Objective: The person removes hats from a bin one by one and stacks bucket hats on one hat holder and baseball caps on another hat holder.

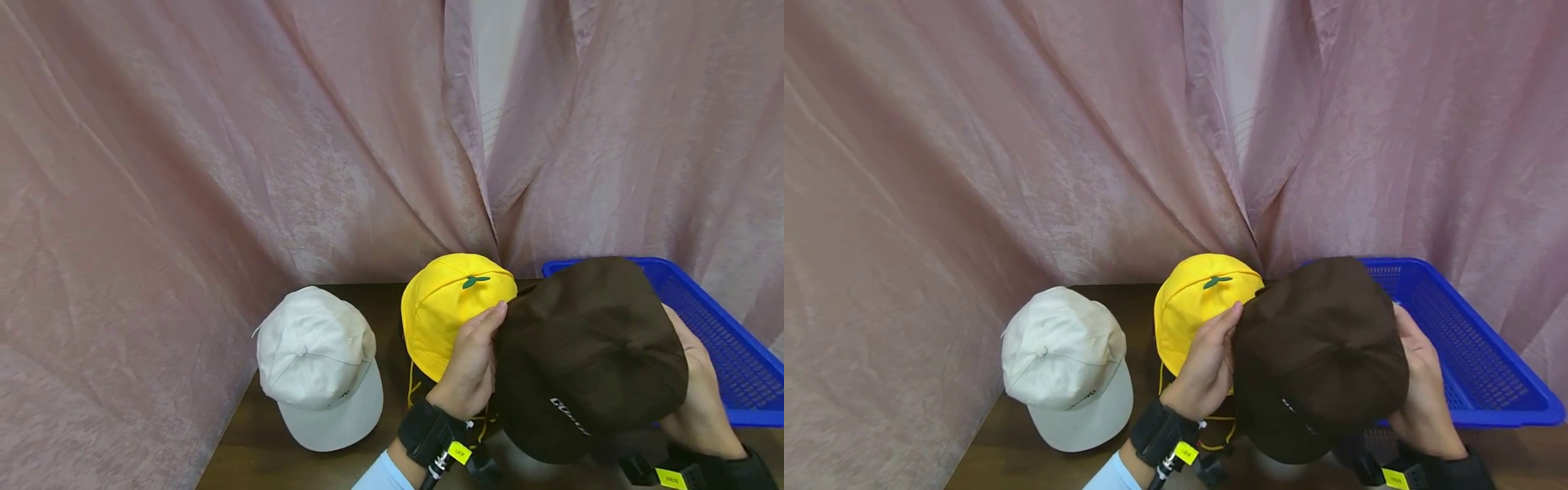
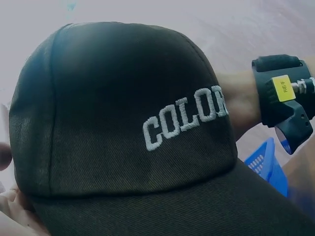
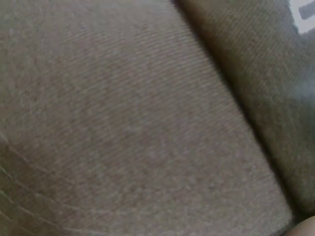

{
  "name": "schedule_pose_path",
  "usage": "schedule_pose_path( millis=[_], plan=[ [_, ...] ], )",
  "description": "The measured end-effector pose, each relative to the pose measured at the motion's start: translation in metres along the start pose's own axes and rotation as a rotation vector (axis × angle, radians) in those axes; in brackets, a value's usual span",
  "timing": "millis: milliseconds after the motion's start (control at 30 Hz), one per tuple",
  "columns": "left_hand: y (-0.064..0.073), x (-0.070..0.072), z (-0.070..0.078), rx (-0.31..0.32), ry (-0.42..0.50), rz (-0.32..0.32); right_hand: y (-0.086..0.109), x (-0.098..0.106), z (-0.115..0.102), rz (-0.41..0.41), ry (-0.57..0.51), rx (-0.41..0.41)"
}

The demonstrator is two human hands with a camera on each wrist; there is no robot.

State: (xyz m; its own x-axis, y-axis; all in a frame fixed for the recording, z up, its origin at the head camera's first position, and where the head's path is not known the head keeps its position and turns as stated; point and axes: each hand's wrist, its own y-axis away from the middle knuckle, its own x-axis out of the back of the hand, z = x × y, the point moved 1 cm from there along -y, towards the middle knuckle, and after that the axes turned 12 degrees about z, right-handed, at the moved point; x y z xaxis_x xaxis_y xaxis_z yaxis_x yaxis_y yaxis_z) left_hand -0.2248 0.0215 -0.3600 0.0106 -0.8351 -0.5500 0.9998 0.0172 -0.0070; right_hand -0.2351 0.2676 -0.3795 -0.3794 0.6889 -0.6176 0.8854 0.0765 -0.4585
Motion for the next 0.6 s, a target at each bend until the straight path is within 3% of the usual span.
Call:
schedule_pose_path(
  millis=[100, 333, 600],
  plan=[
    [0.001, 0.004, 0.003, 0.007, -0.008, 0.010, 0.000, -0.004, 0.003, 0.006, 0.002, -0.007],
    [0.006, 0.010, 0.008, 0.001, -0.022, 0.002, -0.002, -0.010, 0.010, -0.069, -0.112, -0.060],
    [0.011, 0.019, 0.016, -0.040, -0.051, 0.040, -0.003, -0.018, 0.018, -0.116, -0.098, -0.094]
  ],
)
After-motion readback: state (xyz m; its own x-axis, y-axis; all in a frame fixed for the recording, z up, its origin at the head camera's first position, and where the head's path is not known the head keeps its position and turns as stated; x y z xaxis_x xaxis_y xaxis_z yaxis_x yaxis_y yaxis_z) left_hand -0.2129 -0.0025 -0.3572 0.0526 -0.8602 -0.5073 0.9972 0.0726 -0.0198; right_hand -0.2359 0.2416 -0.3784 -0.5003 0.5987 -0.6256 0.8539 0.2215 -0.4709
